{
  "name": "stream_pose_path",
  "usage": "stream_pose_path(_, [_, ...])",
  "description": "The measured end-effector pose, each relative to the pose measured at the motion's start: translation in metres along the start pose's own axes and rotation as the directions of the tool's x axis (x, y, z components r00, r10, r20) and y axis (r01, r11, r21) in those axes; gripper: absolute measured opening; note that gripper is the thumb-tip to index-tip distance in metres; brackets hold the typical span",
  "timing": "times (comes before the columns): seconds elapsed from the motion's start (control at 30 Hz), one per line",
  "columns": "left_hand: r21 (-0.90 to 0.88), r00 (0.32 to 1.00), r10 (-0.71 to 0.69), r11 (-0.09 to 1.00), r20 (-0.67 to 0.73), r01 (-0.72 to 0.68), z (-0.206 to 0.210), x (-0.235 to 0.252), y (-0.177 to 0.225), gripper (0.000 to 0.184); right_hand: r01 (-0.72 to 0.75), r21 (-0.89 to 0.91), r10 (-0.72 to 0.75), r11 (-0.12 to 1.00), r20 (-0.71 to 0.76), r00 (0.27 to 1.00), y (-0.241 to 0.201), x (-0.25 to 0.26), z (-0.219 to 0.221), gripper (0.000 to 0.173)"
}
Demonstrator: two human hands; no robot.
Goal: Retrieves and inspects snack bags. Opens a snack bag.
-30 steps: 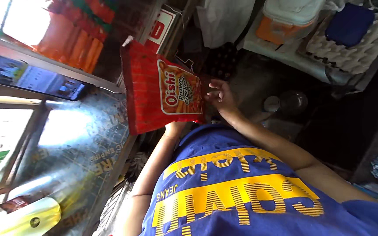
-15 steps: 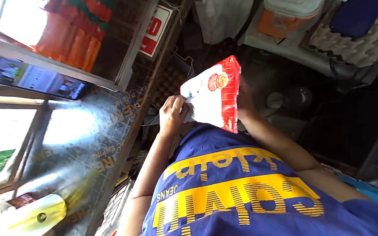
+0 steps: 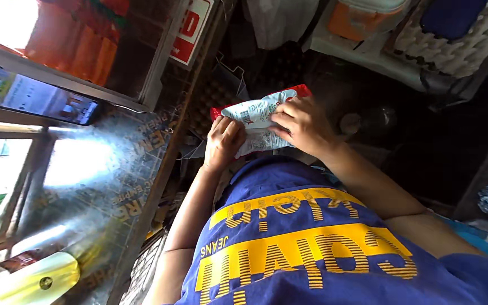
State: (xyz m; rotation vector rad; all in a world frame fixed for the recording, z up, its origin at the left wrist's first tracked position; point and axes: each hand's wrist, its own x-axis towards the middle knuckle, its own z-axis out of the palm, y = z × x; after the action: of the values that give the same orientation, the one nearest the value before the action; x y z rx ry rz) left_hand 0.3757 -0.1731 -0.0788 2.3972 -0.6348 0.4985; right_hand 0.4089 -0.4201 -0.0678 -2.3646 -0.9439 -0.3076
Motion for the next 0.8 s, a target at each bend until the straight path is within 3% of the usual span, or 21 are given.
stream_pose_path(0.3, [-0.086,0.998,-0.009,0.996,0.055,0.013,-0.007,0.003,-0.005,0.006,0.096,-0.112,-0.098,0.989,-0.011,0.995,0.034,-0.008,0.022,0.014])
stream_pose_path(0.5, [-0.047,0.992,-0.07,0.996,0.11,0.076,-0.011,-0.011,-0.021,0.014,0.025,-0.051,-0.023,0.998,0.048,0.999,0.036,-0.006,0.013,0.016])
stream_pose_path(0.8, [-0.038,0.991,-0.075,0.996,0.11,0.079,-0.008,-0.031,-0.036,0.018,-0.081,-0.104,0.082,0.991,0.003,0.997,0.04,-0.021,0.01,0.017])
